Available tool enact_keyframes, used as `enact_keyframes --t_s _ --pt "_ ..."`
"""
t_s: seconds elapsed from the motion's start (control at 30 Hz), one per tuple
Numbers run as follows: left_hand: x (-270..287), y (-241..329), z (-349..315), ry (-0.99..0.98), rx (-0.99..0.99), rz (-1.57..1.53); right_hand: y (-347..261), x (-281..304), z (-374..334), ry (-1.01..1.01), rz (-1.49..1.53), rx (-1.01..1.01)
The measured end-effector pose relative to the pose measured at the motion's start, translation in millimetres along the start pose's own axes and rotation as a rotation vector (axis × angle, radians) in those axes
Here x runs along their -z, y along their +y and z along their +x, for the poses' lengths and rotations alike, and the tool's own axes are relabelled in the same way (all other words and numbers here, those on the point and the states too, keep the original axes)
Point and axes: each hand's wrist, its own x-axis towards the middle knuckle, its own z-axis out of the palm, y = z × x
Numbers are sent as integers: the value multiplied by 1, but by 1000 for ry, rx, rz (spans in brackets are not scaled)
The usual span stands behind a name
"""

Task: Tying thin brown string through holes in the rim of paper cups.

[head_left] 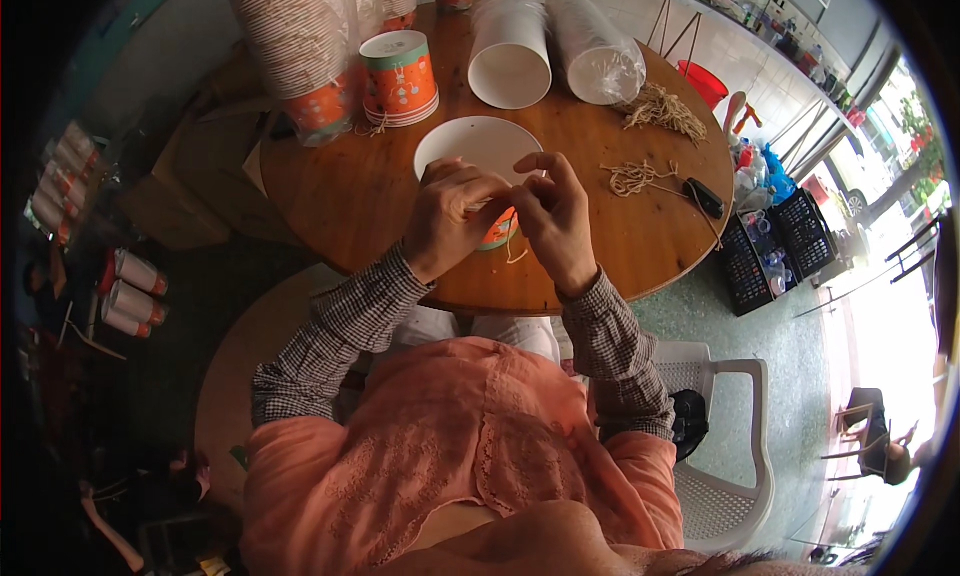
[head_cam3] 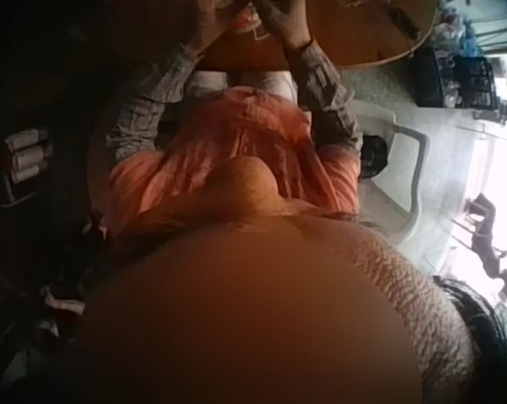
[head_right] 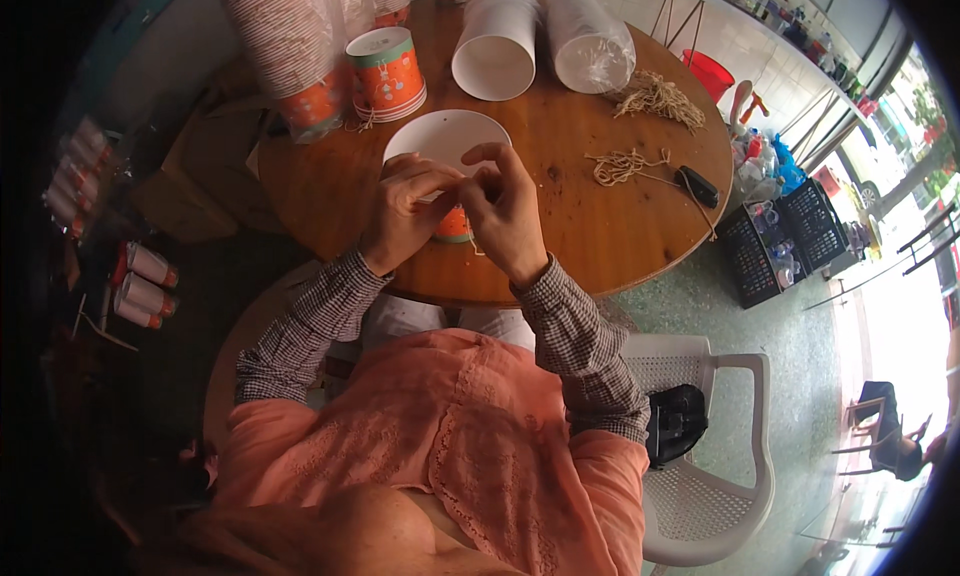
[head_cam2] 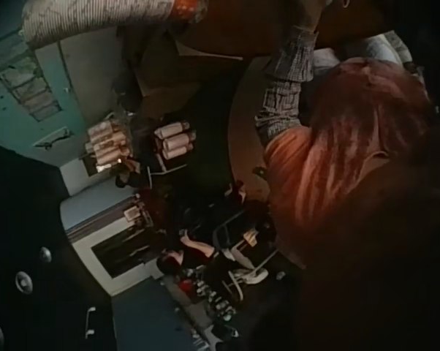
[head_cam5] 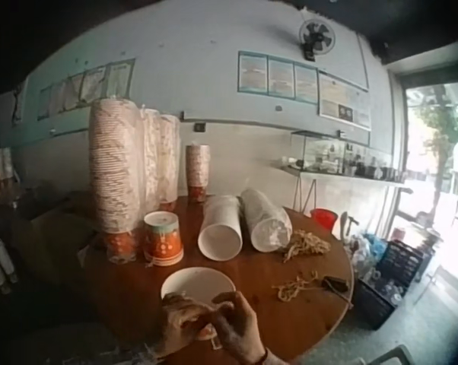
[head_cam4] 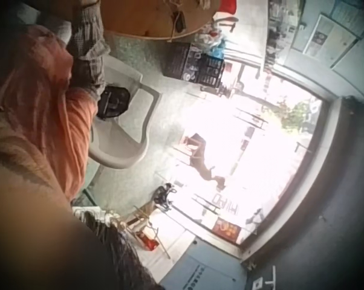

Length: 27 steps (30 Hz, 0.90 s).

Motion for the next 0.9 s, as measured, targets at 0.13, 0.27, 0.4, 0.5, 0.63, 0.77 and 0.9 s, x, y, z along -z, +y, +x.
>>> enact_keyframes --t_s 0.13,0.27,0.4,0.5,0.63,0.77,0.9 --pt "-9 -12 -20 57 107 28 -15 4 11 87 298 -147" --pt "-6 -17 -30 22 154 57 -37 37 32 210 500 -100" --pt "-6 -11 -24 -37 122 111 -41 44 32 162 602 -127" --pt "3 -15 -25 -99 135 134 -48 47 21 54 622 -185" --pt "41 -47 -23 -258 -55 179 -64 82 15 -69 609 -173" --pt "77 -54 2 -124 14 240 -67 97 17 16 471 -175" --pt "63 -8 -6 52 205 -190 -54 72 7 -5 471 -229"
